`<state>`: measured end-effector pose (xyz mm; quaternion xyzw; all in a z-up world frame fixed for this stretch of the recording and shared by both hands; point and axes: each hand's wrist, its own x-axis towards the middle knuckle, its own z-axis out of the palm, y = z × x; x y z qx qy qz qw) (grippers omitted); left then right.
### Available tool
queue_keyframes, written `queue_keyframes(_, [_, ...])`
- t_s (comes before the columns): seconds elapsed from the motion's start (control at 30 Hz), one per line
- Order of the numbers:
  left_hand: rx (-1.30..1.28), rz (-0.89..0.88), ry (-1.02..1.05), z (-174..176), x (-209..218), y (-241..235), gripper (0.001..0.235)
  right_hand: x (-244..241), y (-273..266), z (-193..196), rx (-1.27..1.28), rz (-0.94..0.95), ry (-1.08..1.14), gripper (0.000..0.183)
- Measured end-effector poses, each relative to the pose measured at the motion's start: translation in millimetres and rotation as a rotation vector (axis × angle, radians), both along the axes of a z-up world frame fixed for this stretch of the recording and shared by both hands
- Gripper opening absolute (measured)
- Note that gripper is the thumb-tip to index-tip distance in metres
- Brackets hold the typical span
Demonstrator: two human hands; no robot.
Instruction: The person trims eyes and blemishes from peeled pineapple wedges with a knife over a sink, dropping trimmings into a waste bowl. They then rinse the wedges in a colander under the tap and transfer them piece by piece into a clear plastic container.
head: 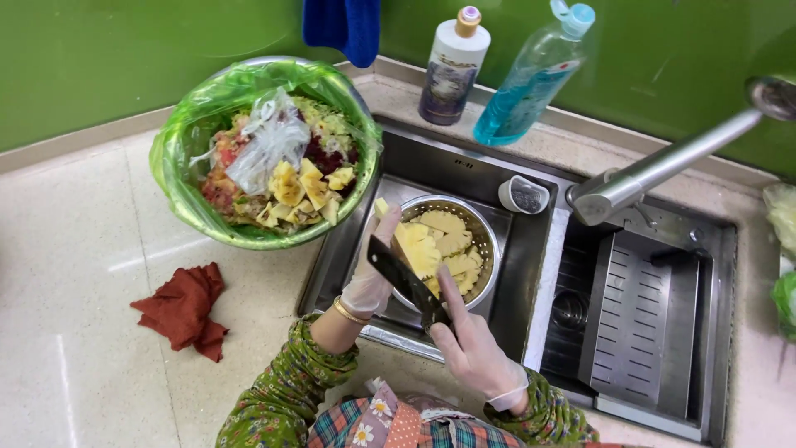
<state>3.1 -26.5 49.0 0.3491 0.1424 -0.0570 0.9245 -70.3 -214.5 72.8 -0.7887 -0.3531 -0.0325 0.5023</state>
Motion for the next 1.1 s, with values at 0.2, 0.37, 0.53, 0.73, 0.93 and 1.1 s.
queue_keyframes(0.2, [0.066, -0.077, 0.066, 11, 0, 4, 0.037, 1, -8, -24, -0.063, -0.099, 0.810, 0.078])
queue_keyframes(0.37, [0.125, 0.061, 0.037, -5, -12, 12, 0.036, 8, 13, -6, 0.070, -0.033, 0.652, 0.074])
queue_keyframes(0.53, [-0.036, 0.131, -0.034, -21, -29, 27, 0.041, 16, 34, 6, -0.113, 0.028, 0.354, 0.088])
queue_keyframes(0.73, [0.056, 0.349, -0.219, 22, -35, 46, 0.046, 34, 62, 26, -0.184, 0.117, 0.270, 0.090])
queue_keyframes(0.93, [0.016, 0.554, -0.263, -25, -14, 79, 0.053, 58, 99, 20, -0.170, 0.097, 0.290, 0.085])
queue_keyframes(1.1, [0.066, 0.670, -0.300, -22, -6, 121, 0.044, 84, 121, 24, -0.167, 0.191, 0.302, 0.072])
